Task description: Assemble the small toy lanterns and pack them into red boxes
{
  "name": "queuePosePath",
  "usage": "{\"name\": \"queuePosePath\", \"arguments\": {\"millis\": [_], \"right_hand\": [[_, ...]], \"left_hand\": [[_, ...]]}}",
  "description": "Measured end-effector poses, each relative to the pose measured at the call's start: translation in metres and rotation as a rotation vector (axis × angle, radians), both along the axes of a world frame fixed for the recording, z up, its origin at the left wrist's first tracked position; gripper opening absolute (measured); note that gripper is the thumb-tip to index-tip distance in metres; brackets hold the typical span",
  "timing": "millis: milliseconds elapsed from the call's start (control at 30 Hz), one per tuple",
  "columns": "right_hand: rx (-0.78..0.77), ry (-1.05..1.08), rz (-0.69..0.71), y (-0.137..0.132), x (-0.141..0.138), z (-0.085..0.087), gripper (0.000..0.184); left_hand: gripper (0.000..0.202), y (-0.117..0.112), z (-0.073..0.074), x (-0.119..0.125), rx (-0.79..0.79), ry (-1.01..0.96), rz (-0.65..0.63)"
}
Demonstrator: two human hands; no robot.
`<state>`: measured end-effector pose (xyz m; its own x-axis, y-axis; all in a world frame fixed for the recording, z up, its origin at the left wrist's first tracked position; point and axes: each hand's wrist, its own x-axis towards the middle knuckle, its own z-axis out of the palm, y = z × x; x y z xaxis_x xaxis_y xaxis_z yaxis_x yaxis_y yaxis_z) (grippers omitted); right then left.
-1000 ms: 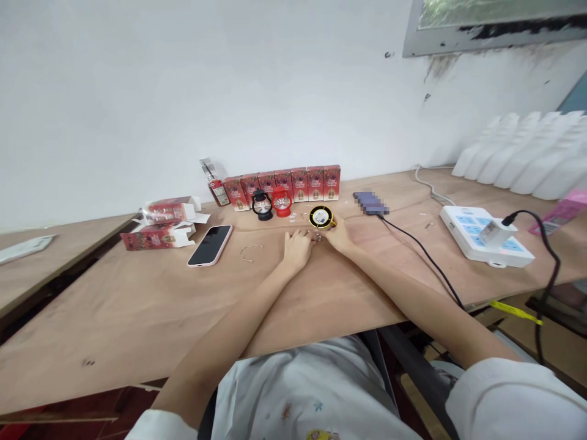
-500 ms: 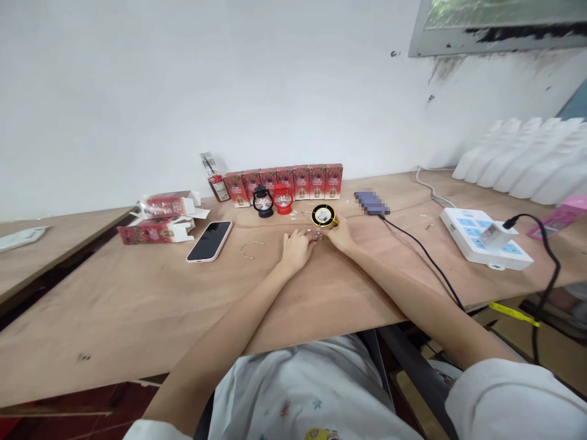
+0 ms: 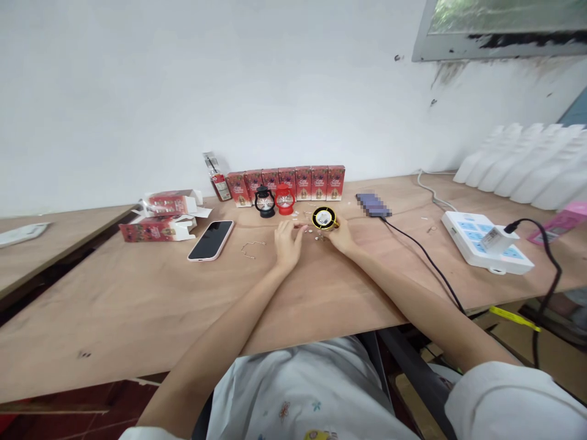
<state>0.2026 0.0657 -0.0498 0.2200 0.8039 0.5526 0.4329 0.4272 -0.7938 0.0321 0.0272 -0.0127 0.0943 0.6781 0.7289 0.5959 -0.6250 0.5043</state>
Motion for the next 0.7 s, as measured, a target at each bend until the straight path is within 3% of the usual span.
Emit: {"name": "queuePosePath", "arguments": {"millis": [100, 233, 433, 700], "right_hand": [[0.037, -0.041, 0.042, -0.004, -0.001, 0.004, 0.041], [0.092, -0.145, 0.079, -0.01, -0.002, 0.008, 0.037], [0.142, -0.237, 0.141, -0.016, -0.005, 0.013, 0.032], [0.124, -0.235, 0.1, -0.014, -0.003, 0.011, 0.031]], "left_hand": [[0.017, -0.002, 0.004, -0.003, 0.17, -0.026, -0.008], [0.019, -0.004, 0.007, -0.003, 0.273, 0.02, -0.036], [0.019, 0.001, 0.005, -0.007, 0.342, 0.17, -0.024], [0.019, 0.004, 0.003, -0.012, 0.41, 0.319, -0.047]]}}
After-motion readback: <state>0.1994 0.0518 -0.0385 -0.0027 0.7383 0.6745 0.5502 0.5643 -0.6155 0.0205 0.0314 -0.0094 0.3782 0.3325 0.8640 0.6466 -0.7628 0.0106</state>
